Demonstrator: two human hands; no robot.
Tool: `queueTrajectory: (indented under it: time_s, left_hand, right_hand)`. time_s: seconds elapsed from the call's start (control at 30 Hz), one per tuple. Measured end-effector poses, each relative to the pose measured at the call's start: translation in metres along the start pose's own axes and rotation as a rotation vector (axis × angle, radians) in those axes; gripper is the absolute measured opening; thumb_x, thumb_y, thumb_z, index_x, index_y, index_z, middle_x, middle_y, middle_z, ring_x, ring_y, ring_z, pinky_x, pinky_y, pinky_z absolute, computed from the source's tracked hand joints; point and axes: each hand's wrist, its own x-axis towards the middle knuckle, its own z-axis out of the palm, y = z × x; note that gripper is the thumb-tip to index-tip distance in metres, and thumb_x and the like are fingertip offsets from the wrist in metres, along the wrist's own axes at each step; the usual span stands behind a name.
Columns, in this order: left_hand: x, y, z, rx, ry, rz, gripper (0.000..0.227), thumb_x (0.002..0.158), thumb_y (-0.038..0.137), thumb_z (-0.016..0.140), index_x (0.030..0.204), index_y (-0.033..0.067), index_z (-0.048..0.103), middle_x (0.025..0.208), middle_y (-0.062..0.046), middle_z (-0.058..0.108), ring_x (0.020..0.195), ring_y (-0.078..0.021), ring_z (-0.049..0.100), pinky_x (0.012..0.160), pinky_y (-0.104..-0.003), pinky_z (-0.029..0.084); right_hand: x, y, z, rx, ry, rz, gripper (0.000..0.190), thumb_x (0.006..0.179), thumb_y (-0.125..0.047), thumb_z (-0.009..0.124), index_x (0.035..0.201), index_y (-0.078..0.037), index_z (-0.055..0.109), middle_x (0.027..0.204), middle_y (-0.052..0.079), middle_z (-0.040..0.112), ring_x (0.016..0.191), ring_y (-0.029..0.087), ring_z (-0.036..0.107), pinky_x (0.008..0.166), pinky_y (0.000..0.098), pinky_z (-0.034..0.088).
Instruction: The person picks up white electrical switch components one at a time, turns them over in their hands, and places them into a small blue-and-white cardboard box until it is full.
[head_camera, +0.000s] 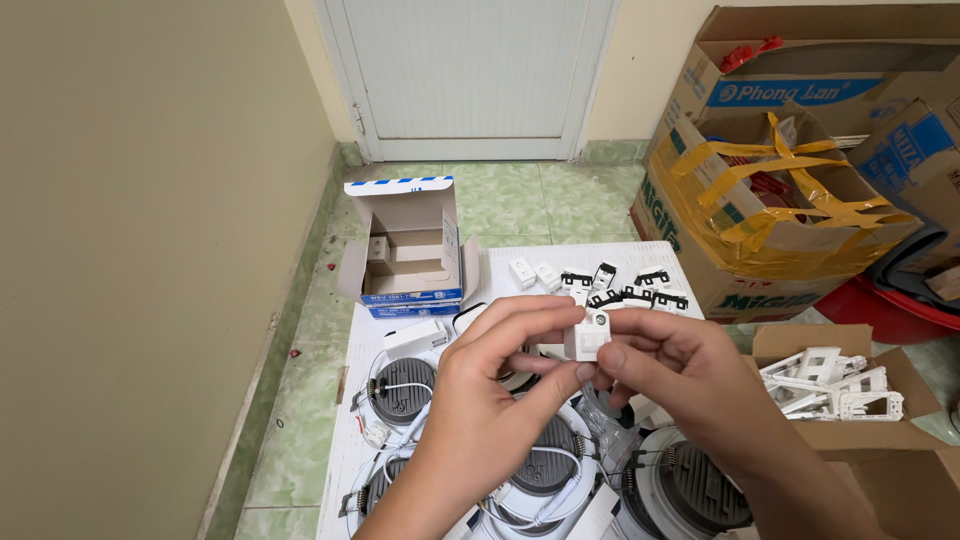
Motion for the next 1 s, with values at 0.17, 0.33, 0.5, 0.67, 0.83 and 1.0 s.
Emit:
queueTrajectory:
  time_s: [0.17, 0.33, 0.5, 0.67, 0.83, 1.0]
  left_hand:
    - [0.001, -0.001, 0.001, -0.027, 0.011, -0.03, 0.039, 0.083, 0.01, 0.083, 0.121, 0.0119, 0.075, 0.127, -0.005, 0.072, 0.105, -0.0133, 0.073, 0.081, -0.023, 0.071]
    - [0.003, 0.001, 0.001, -0.058, 0.02, -0.184, 0.053, 0.079, 0.016, 0.085, 0.131, 0.0128, 0.072, 0.124, -0.002, 0.073, 0.108, -0.0153, 0.079, 0.081, -0.021, 0.065]
    - [0.003, 0.001, 0.002, -0.085, 0.004, -0.237, 0.056, 0.08, 0.022, 0.084, 0.133, 0.0131, 0.071, 0.128, -0.002, 0.074, 0.106, -0.0132, 0.077, 0.084, -0.022, 0.064]
    - [0.001, -0.002, 0.003, -0.203, -0.004, -0.223, 0.056, 0.083, 0.018, 0.081, 0.136, 0.0071, 0.068, 0.122, -0.006, 0.076, 0.095, -0.0119, 0.078, 0.086, -0.024, 0.067]
    - [0.0, -0.004, 0.003, -0.245, 0.011, -0.172, 0.052, 0.084, 0.007, 0.082, 0.135, 0.0032, 0.069, 0.113, -0.008, 0.068, 0.09, -0.0159, 0.08, 0.076, -0.022, 0.065]
    - [-0.001, -0.006, 0.003, -0.217, 0.03, -0.139, 0.05, 0.084, 0.007, 0.082, 0.132, 0.005, 0.071, 0.121, -0.008, 0.068, 0.088, -0.0146, 0.079, 0.077, -0.022, 0.064]
  right_hand:
    - [0.0, 0.003, 0.0, 0.071, 0.003, -0.038, 0.041, 0.085, -0.002, 0.075, 0.124, 0.006, 0.075, 0.089, 0.017, 0.077, 0.077, 0.024, 0.074, 0.059, 0.036, 0.062]
    - [-0.002, -0.003, 0.001, -0.022, -0.018, -0.081, 0.05, 0.086, -0.009, 0.075, 0.135, -0.001, 0.076, 0.084, 0.009, 0.067, 0.073, 0.017, 0.067, 0.06, 0.0318, 0.06]
    - [-0.005, -0.012, 0.004, 0.004, -0.045, -0.108, 0.054, 0.086, -0.007, 0.074, 0.14, -0.002, 0.072, 0.088, 0.011, 0.073, 0.076, 0.017, 0.069, 0.062, 0.0322, 0.061]
    - [-0.006, -0.011, 0.004, 0.041, -0.059, -0.123, 0.061, 0.081, 0.002, 0.078, 0.142, -0.001, 0.07, 0.096, 0.016, 0.082, 0.085, 0.015, 0.072, 0.072, 0.0295, 0.06]
    - [-0.009, -0.013, 0.008, -0.011, -0.034, -0.153, 0.062, 0.078, 0.007, 0.081, 0.138, -0.001, 0.072, 0.109, 0.008, 0.074, 0.091, 0.012, 0.067, 0.071, 0.0279, 0.061]
    - [-0.008, -0.014, 0.006, 0.018, -0.071, -0.156, 0.064, 0.078, 0.005, 0.079, 0.141, 0.0, 0.068, 0.127, 0.009, 0.074, 0.098, 0.013, 0.069, 0.077, 0.0296, 0.062]
